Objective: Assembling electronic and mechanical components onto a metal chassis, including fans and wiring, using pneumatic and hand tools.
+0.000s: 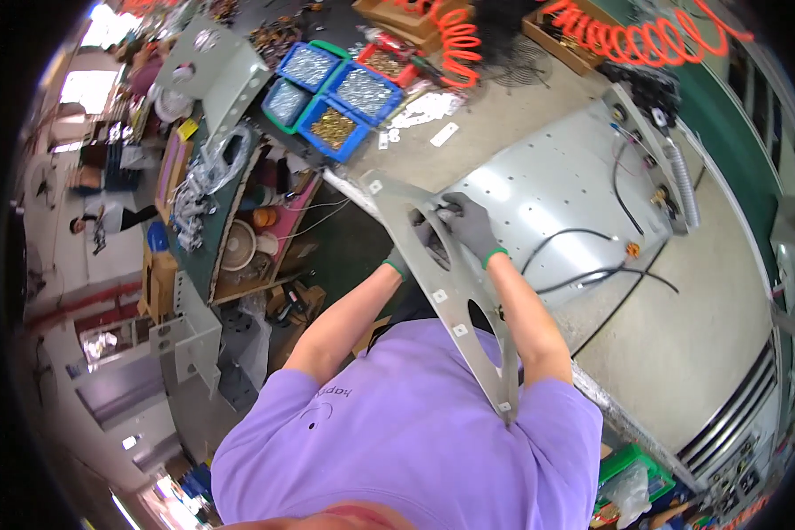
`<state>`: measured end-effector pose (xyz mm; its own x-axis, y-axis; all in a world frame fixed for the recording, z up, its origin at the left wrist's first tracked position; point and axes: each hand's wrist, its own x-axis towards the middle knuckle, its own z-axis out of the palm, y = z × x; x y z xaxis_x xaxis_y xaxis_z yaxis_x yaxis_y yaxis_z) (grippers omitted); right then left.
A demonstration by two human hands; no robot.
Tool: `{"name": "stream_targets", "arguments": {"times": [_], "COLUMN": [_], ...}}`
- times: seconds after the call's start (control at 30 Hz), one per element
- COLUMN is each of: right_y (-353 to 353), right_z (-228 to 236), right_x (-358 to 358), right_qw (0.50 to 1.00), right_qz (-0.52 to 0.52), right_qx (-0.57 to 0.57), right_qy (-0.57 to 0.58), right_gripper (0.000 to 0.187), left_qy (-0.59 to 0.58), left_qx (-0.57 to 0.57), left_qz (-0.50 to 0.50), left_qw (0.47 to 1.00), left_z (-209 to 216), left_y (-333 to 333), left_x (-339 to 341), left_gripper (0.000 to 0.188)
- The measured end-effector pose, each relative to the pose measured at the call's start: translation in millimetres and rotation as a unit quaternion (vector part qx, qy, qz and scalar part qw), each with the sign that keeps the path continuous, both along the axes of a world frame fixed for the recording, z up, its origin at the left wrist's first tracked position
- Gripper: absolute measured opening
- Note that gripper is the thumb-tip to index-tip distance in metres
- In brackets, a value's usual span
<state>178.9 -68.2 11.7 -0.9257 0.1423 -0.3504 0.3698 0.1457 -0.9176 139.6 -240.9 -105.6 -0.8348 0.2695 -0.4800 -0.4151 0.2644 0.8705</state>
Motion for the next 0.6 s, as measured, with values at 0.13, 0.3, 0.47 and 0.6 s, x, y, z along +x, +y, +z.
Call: {"name": "stream_targets", "arguments": {"times": [0.13, 0.3, 0.47, 0.6], "right_y": [14, 17, 7, 2], "right_z": [-17, 13, -57, -48], "right_x": [7, -10, -1, 5], "right_qw": [0.995, 0.995, 0.993, 0.997], "right_qz": [0.046, 0.092, 0.030, -0.036], "right_qx": [0.019, 0.011, 0.112, -0.035], "right_qy": [0.089, -0.045, 0.000, -0.052], "right_gripper": [0.031, 0.031, 0.048, 0.050], "left_qy": [0.075, 0.068, 0.006, 0.038], "left_qx": [-0.096, -0.183, -0.165, -0.175], "left_qz": [-0.055, -0.066, -0.032, -0.029], "left_qw": [0.991, 0.979, 0.986, 0.983], "left_z": [99, 104, 99, 103], "left_y": [29, 33, 37, 37], "left_x": [8, 5, 5, 6], "left_gripper": [0.030, 0.035, 0.033, 0.036]}}
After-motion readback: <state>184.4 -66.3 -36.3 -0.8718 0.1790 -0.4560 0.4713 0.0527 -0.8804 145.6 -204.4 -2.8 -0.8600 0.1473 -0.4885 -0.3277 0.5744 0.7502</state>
